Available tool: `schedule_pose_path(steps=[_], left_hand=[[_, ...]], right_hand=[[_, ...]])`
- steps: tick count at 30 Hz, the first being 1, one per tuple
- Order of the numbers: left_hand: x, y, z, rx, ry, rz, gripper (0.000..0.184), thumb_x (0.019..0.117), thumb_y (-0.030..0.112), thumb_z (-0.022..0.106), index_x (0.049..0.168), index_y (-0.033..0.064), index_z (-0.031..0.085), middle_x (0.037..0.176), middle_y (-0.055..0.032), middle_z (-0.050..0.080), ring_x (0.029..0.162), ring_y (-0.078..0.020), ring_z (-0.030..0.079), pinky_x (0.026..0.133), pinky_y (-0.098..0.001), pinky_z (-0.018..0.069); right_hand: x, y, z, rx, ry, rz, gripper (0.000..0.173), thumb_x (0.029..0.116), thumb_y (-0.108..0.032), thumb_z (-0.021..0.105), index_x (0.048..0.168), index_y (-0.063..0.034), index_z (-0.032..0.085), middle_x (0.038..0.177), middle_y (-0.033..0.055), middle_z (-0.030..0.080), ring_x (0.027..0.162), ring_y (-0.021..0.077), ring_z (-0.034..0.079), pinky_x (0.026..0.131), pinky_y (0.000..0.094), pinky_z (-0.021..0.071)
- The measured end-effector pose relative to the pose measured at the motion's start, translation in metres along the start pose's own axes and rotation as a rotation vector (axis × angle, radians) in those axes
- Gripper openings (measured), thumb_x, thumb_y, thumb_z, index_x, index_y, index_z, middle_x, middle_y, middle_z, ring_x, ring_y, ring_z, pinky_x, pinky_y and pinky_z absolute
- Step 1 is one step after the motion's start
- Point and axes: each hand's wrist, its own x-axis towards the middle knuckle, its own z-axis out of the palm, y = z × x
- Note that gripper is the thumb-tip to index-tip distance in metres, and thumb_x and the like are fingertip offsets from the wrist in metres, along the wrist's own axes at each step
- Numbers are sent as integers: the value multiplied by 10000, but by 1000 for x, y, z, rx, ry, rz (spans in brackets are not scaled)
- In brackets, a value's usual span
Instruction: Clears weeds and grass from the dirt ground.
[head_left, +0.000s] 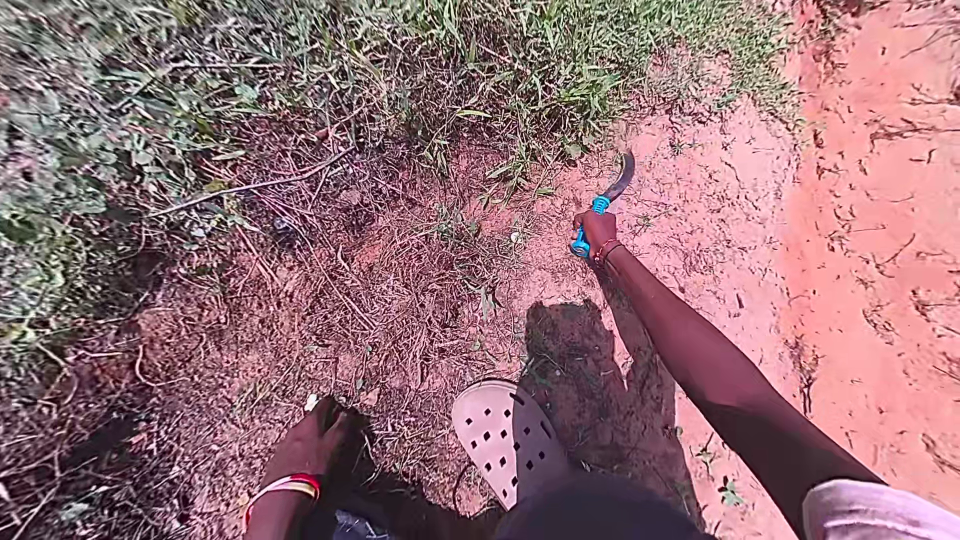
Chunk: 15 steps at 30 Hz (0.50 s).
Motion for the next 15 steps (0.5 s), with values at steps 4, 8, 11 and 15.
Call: schedule_pose_path(steps=[4, 8, 11, 15], left_hand=[[1, 2, 4, 17, -19, -6, 410, 1064, 278, 561, 1320, -39, 610, 1232, -353, 653, 1211, -528, 614, 1024, -707, 438], [-2, 0, 3, 32, 14, 12, 419, 1062, 290, 561, 1306, -47, 612, 1217, -367, 651, 1190, -546, 617, 998, -721, 445], [-4, 2, 6, 29, 33, 11, 402, 1063, 282, 570, 1284, -51, 622, 1199, -365, 656, 1181, -546, 621, 992, -713, 455], [-4, 4, 2, 8, 18, 5, 395, 1065, 266, 572, 1295, -51, 615, 1208, -359, 655, 1196, -536, 616, 1014, -703, 445]], right_hand=[[-6, 18, -21, 34, -88, -4, 281, 880, -99, 654, 1129, -4, 565, 806, 118, 586, 596, 207, 557, 542, 392, 497], [6, -21, 12, 191, -11, 43, 303, 900, -68, 642, 1178, 12, 552, 908, 140, 582, 698, 224, 581, 617, 400, 518], [7, -41, 55, 182, 41, 52, 433, 911, -157, 658, 1290, 19, 545, 1031, 206, 628, 860, 312, 627, 736, 513, 526], [-7, -32, 51, 198, -9, 33, 378, 887, -110, 675, 1217, 20, 546, 959, 170, 602, 778, 267, 603, 683, 460, 521]])
